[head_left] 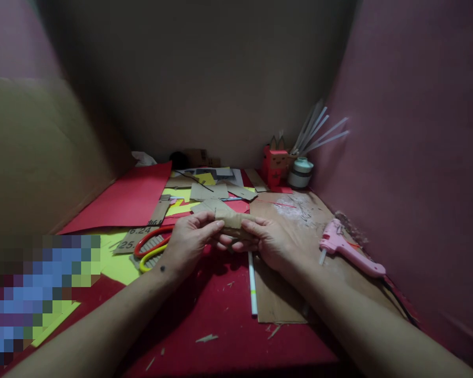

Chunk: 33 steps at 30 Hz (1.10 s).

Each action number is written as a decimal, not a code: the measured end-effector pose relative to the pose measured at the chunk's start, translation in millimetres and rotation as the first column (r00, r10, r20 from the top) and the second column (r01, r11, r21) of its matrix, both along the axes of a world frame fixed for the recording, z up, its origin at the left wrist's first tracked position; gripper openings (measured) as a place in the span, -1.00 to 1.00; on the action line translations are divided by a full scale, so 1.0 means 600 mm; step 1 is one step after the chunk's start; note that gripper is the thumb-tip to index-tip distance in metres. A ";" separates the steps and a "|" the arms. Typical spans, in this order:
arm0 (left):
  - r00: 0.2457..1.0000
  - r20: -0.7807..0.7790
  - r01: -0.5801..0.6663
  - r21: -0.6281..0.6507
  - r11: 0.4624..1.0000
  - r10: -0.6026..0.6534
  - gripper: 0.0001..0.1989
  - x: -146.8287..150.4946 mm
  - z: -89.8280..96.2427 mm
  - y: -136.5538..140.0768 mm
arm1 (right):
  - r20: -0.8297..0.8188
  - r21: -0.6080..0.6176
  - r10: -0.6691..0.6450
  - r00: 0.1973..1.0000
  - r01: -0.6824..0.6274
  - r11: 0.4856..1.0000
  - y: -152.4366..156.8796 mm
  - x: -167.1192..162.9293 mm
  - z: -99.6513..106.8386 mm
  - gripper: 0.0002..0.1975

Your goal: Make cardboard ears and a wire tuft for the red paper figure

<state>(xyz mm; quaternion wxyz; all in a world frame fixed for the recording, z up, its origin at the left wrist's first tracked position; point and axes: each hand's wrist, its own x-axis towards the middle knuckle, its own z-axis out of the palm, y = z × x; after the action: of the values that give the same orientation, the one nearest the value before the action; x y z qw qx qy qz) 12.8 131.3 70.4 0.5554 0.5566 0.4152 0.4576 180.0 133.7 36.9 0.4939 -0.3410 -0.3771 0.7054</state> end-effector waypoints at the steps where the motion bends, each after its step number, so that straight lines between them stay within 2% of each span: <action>1: 1.000 0.000 -0.002 -0.004 1.000 0.002 -0.88 0.001 0.000 0.000 | -0.002 0.005 0.009 1.000 -0.009 1.000 0.000 0.001 -0.001 -0.70; 5: 1.000 0.009 0.003 -0.019 1.000 -0.003 -0.84 0.000 -0.003 0.001 | -0.015 0.029 0.030 0.999 -0.030 0.999 0.002 0.002 -0.002 -0.72; 9: 0.998 0.015 0.056 -0.038 0.998 -0.055 -0.83 -0.004 -0.003 0.004 | 0.011 0.002 -0.084 0.996 0.084 0.997 -0.001 0.000 0.005 -0.77; 12: 0.996 0.005 0.088 -0.072 0.993 -0.088 -0.83 -0.006 0.000 0.003 | 0.055 0.057 -0.131 0.990 0.128 0.990 -0.008 -0.002 0.015 -0.81; 17: 0.997 -0.081 0.002 -0.052 0.999 -0.007 -0.81 0.000 0.004 -0.005 | 0.089 0.151 -0.152 0.984 0.138 0.979 -0.017 -0.005 0.023 -0.85; 23: 0.993 -0.112 -0.033 -0.047 0.998 0.027 -0.79 0.001 -0.005 -0.001 | 0.015 0.108 -0.173 0.985 0.170 0.979 -0.015 -0.008 0.019 -0.81; 33: 0.983 -0.173 -0.058 -0.014 0.998 0.055 -0.80 0.001 0.008 -0.007 | 0.099 0.102 -0.159 0.982 0.149 0.984 -0.016 -0.001 0.026 -0.77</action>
<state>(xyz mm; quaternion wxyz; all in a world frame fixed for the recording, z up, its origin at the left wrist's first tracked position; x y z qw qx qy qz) 13.5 126.8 75.1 0.5094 0.5769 0.4818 0.4191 179.5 124.2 52.2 0.5417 -0.3827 -0.4085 0.6271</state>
